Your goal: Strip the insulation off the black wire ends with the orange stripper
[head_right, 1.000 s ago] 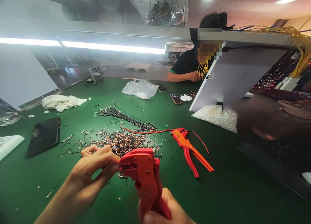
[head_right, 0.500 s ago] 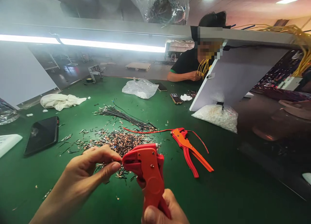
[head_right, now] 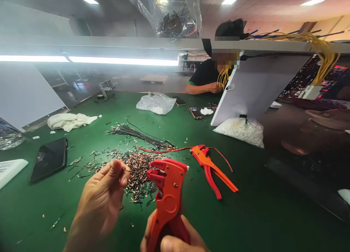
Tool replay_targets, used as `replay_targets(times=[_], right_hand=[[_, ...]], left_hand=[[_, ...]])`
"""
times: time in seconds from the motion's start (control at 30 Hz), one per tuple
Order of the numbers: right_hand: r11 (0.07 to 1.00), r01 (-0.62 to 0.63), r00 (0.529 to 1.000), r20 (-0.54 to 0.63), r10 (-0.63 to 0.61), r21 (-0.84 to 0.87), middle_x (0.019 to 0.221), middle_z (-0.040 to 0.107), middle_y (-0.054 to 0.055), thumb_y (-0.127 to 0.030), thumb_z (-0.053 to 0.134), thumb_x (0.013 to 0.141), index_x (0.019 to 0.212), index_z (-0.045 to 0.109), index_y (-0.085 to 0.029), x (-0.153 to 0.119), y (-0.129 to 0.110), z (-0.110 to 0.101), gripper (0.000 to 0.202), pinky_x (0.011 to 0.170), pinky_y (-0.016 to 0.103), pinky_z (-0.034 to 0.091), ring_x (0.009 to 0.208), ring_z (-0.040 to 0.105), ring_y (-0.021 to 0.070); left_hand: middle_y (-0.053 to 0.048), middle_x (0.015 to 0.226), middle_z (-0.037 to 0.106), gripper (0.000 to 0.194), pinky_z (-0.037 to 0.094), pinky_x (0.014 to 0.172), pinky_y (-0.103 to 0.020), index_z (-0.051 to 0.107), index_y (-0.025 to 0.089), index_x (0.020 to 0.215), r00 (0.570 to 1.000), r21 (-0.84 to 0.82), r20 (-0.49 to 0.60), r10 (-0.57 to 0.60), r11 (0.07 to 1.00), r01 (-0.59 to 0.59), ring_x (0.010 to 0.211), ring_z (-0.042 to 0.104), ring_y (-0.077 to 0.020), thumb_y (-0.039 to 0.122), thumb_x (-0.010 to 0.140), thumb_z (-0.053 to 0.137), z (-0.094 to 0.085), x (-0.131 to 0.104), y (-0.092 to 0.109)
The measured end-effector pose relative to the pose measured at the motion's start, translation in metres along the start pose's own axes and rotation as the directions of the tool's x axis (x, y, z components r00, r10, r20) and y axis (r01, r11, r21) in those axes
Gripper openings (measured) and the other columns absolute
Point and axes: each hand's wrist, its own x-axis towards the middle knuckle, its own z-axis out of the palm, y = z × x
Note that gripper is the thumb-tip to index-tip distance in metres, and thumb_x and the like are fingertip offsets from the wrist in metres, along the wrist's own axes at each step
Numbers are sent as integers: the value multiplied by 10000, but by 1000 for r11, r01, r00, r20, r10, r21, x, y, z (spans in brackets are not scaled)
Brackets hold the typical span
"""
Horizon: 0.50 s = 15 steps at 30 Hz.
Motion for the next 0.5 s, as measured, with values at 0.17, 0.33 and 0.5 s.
replay_targets(times=[0.17,0.33,0.5], right_hand=[[988,151,987,-46,-153,-40,890,683,61,-415,686,854,1120,549,-193,10,3,-4,372,850,443,471,845,673,236],[980,199,967,-163,-196,-2,980,669,61,-422,623,896,1154,553,-206,12,9,-9,343,915,483,472,940,672,254],[985,173,984,-35,-173,-20,931,675,62,-434,651,887,1133,525,-196,9,11,-6,364,861,476,511,850,690,233]], left_hand=[[36,547,540,502,378,558,-173,633,162,537,1000,69,0,20,997,-20,571,433,-86,501,375,966,-2,3,6],[21,567,556,495,395,570,-192,657,162,600,996,140,60,-62,989,53,592,458,-104,527,430,946,-5,4,0],[43,519,496,505,384,530,-208,609,165,588,987,65,61,-150,987,146,538,422,-93,514,446,945,-4,6,-6]])
